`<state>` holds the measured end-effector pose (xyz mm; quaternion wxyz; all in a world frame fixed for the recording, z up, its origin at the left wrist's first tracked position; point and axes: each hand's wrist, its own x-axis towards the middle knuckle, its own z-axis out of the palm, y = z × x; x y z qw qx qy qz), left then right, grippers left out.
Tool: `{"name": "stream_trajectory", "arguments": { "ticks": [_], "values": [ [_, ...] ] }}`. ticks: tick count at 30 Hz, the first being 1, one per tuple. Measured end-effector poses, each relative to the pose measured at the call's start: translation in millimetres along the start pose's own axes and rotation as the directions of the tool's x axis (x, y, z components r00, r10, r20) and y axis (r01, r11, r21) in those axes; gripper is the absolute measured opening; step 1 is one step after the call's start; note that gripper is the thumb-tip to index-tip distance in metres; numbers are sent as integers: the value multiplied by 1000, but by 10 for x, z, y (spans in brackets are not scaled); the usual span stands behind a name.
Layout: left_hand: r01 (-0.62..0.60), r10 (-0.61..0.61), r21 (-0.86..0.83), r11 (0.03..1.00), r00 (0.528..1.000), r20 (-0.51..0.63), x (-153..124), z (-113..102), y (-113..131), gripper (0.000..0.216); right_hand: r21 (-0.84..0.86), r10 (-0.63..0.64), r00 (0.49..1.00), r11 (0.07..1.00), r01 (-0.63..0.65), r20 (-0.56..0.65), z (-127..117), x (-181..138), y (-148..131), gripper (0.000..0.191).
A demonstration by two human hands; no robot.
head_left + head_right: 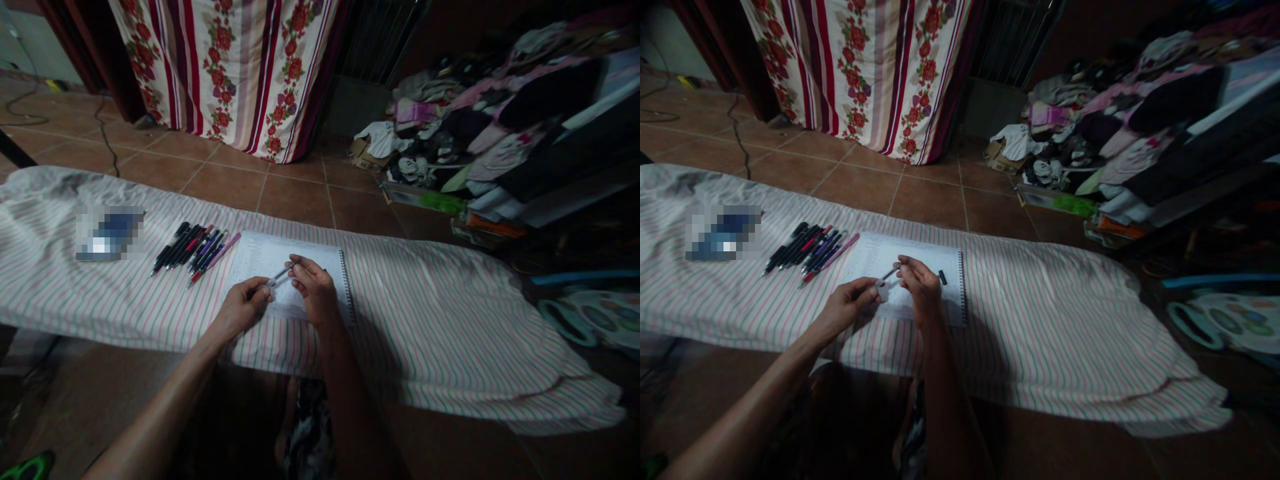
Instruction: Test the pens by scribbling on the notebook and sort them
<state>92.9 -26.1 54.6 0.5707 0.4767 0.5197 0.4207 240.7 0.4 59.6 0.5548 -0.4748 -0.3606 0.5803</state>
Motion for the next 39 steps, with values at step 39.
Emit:
{"name": "stream_trajectory", "arguments": {
  "ticks": [39],
  "values": [
    [-19, 19, 2, 1000, 1000, 15, 31, 37, -66, 29, -185, -72, 997, 981, 67, -20, -55, 20, -8, 25]
  ]
}}
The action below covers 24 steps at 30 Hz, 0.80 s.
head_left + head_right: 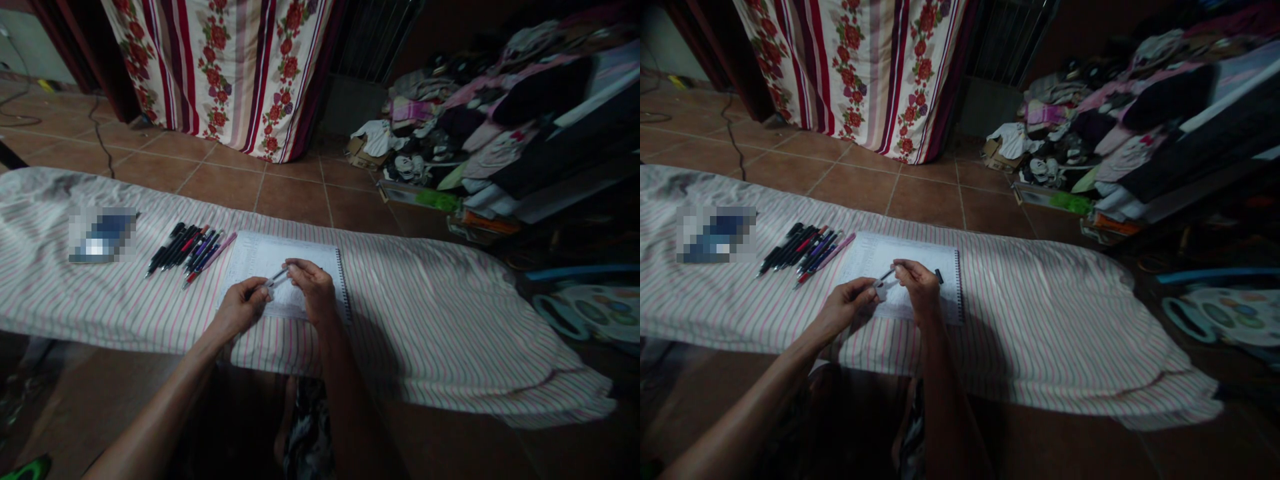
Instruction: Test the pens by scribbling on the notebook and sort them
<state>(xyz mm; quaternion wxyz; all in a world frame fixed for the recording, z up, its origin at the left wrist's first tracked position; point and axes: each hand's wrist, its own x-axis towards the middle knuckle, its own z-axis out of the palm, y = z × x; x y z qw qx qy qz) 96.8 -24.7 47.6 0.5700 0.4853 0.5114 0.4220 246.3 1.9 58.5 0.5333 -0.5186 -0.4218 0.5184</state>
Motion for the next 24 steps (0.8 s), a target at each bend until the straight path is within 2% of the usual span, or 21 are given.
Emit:
{"name": "stream_trajectory", "arguments": {
  "ticks": [9, 18, 24],
  "values": [
    [21, -21, -21, 1000, 1000, -1, -10, 1, 2, 30, -4, -6, 1000, 1000, 6, -7, 6, 4, 6, 19],
    [-2, 3, -42, 999, 1000, 19, -27, 16, 62, 27, 50, 32, 999, 998, -33, 11, 43, -26, -39, 26],
    [-9, 8, -46, 999, 1000, -5, -8, -8, 4, 27, 48, -1, 998, 999, 4, -55, -3, 1, -66, 34]
  ]
}}
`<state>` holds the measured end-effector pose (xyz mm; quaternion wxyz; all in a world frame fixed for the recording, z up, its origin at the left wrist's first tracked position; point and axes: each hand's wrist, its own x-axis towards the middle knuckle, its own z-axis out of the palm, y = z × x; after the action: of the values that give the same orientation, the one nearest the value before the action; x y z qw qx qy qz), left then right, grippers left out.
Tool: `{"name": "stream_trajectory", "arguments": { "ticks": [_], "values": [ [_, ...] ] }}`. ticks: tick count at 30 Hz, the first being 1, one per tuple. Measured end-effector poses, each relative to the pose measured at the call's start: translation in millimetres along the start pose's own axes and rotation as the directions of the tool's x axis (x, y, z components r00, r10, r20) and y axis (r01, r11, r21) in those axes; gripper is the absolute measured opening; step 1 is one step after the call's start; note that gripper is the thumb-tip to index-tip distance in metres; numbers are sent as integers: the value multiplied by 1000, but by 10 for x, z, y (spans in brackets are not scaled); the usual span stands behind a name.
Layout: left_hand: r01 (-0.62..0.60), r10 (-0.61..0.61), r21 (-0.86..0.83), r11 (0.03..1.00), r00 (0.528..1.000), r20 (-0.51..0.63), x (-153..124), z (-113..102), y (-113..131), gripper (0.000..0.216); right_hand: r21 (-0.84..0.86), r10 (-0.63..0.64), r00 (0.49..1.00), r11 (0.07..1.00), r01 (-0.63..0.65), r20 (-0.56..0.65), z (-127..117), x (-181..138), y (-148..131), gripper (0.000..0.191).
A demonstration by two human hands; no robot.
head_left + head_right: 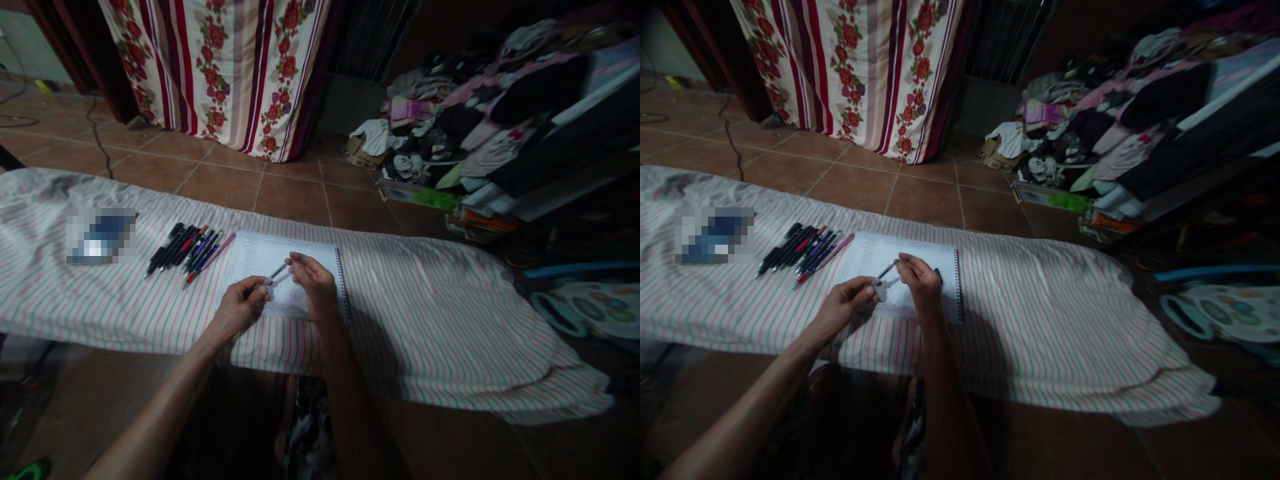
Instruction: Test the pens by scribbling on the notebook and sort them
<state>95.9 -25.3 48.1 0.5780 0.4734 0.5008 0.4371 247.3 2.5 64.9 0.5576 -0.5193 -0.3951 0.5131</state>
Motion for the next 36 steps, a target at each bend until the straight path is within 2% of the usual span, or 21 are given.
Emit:
{"name": "stream_trajectory", "arguments": {
  "ticks": [4, 7, 10, 12, 15, 17, 19, 25, 29, 36],
  "values": [
    [-12, 13, 8, 1000, 999, -44, 20, -31, -41, 28, -18, -54, 987, 998, 52, -148, -206, 103, 34, 32],
    [-6, 6, 3, 1000, 999, -54, 25, -38, -51, 28, -116, -109, 962, 990, 81, -250, -405, 192, 111, 30],
    [7, -8, -18, 1000, 998, -63, 21, -32, -44, 29, -266, -195, 941, 956, 120, -277, -577, 242, 190, 29],
    [15, -16, -12, 1000, 998, -67, 16, -28, -36, 31, -432, -268, 927, 892, 134, -264, -662, 247, 220, 27],
    [21, -20, 7, 1000, 997, -68, 13, -28, -26, 32, -673, -342, 912, 732, 108, -226, -728, 232, 233, 27],
    [27, -27, 1, 1000, 997, -73, 16, -29, -22, 33, -771, -364, 909, 631, 79, -205, -731, 223, 239, 27],
    [33, -34, -9, 999, 997, -76, 18, -29, -18, 34, -823, -389, 905, 561, 84, -173, -713, 222, 257, 26],
    [30, -32, -19, 999, 997, -69, 12, -36, -8, 33, -893, -480, 877, 400, 208, -11, -693, 255, 364, 24],
    [33, -34, -20, 999, 997, -73, 16, -44, -8, 34, -914, -464, 886, 353, 198, 12, -726, 275, 416, 25],
    [33, -34, -13, 999, 996, -80, 11, -51, -7, 33, -916, -439, 898, 368, 160, -19, -726, 281, 444, 24]
  ]
}}
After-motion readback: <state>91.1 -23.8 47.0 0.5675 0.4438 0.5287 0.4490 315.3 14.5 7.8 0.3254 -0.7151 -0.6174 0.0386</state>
